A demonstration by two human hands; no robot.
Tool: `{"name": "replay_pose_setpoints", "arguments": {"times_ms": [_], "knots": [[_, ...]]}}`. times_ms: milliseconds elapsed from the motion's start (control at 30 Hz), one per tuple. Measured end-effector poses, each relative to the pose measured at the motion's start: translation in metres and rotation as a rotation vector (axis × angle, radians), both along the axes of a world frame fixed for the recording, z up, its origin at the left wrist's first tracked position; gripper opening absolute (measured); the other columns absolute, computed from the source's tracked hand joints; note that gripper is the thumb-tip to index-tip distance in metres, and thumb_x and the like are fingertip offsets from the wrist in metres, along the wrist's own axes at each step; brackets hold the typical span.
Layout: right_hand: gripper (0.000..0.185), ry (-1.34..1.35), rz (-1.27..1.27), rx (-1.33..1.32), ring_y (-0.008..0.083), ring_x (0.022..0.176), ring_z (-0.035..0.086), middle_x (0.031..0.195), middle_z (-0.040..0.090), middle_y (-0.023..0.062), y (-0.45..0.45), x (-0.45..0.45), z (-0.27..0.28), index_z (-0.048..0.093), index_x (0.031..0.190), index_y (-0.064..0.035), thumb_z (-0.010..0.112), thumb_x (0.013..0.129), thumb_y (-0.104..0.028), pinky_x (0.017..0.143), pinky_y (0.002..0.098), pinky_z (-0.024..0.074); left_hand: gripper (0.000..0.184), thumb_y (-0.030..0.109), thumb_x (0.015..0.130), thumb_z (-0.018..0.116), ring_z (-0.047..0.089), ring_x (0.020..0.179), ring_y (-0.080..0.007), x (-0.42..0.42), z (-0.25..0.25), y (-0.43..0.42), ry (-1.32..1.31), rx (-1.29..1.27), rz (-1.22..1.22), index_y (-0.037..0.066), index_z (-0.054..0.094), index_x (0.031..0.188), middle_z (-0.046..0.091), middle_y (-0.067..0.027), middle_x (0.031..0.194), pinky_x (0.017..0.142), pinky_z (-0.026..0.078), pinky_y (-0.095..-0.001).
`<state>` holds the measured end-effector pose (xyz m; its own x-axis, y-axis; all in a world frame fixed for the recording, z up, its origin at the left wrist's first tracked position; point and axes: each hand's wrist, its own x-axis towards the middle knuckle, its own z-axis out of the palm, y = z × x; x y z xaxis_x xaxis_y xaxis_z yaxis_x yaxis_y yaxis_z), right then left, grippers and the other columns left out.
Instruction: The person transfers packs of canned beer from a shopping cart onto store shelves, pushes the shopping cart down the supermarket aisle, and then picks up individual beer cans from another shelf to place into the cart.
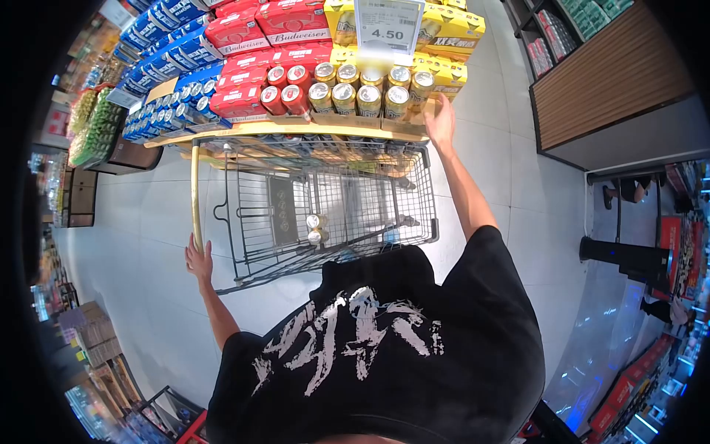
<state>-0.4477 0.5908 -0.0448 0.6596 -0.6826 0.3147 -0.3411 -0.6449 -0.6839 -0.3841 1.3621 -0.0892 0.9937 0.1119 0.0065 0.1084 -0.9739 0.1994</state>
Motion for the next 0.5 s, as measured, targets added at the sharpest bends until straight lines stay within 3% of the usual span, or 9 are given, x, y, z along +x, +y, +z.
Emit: {"name": "replay_pose_setpoints", "arguments": {"times_ms": [100,200,267,333,467,500], "knots": [[0.076,0.068,0.049,-0.079,0.0354,0.130,0.041,0.141,0.045,0.0190,0.000,0.022,0.024,0.039,0.140,-0.0018,0.075,0.074,-0.011,0.110,0.0422,0.0344,0.071,0.051,0.089,0.060,0.022,0.142,-0.0339,-0.006,0.021,-0.035,-0.164,0.079,0.069,0.025,0.031,0.148,0.038,-0.0135,0.148,0.109,0.015,-0.0605],[0.085,0.087,0.169,-0.217,0.0347,0.133,0.038,0.147,0.039,0.0158,-0.008,0.042,0.033,0.036,0.142,-0.0021,0.079,0.070,-0.009,0.112,0.0420,0.0321,0.070,0.039,0.088,0.065,0.023,0.142,-0.0351,-0.003,0.072,-0.115,-0.434,-0.203,-0.163,0.015,0.035,0.146,0.035,-0.0156,0.149,0.111,0.018,-0.0542],[0.086,0.089,0.209,-0.258,0.0353,0.133,0.036,0.146,0.039,0.0180,-0.012,0.050,0.028,0.034,0.143,-0.0014,0.078,0.071,-0.010,0.112,0.0428,0.0311,0.066,0.025,0.086,0.069,0.024,0.141,-0.0361,-0.006,0.107,-0.187,-0.425,-0.370,-0.290,0.009,0.040,0.143,0.034,-0.0170,0.149,0.113,0.019,-0.0495],[0.083,0.073,0.203,-0.303,0.0374,0.131,0.037,0.141,0.040,0.0212,-0.014,0.051,0.018,0.033,0.143,-0.0003,0.077,0.073,-0.012,0.111,0.0434,0.0319,0.064,0.017,0.083,0.070,0.026,0.139,-0.0370,-0.006,0.126,-0.254,-0.401,-0.413,-0.442,0.010,0.044,0.140,0.036,-0.0180,0.146,0.112,0.022,-0.0495],[0.075,0.071,0.155,-0.247,0.0394,0.125,0.041,0.137,0.041,0.0220,-0.009,0.038,0.017,0.036,0.137,0.0001,0.077,0.075,-0.015,0.104,0.0427,0.0372,0.064,0.019,0.080,0.072,0.032,0.136,-0.0367,0.000,0.142,-0.372,-0.323,-0.649,-0.797,0.010,0.046,0.138,0.038,-0.0181,0.143,0.111,0.026,-0.0470],[0.074,0.090,0.146,-0.206,0.0387,0.123,0.043,0.136,0.042,0.0218,-0.007,0.033,0.022,0.036,0.135,-0.0006,0.077,0.075,-0.016,0.102,0.0426,0.0386,0.069,0.021,0.078,0.073,0.027,0.139,-0.0367,-0.004,0.136,-0.399,-0.298,-0.640,-0.798,0.012,0.044,0.139,0.037,-0.0165,0.145,0.111,0.023,-0.0500]]}}
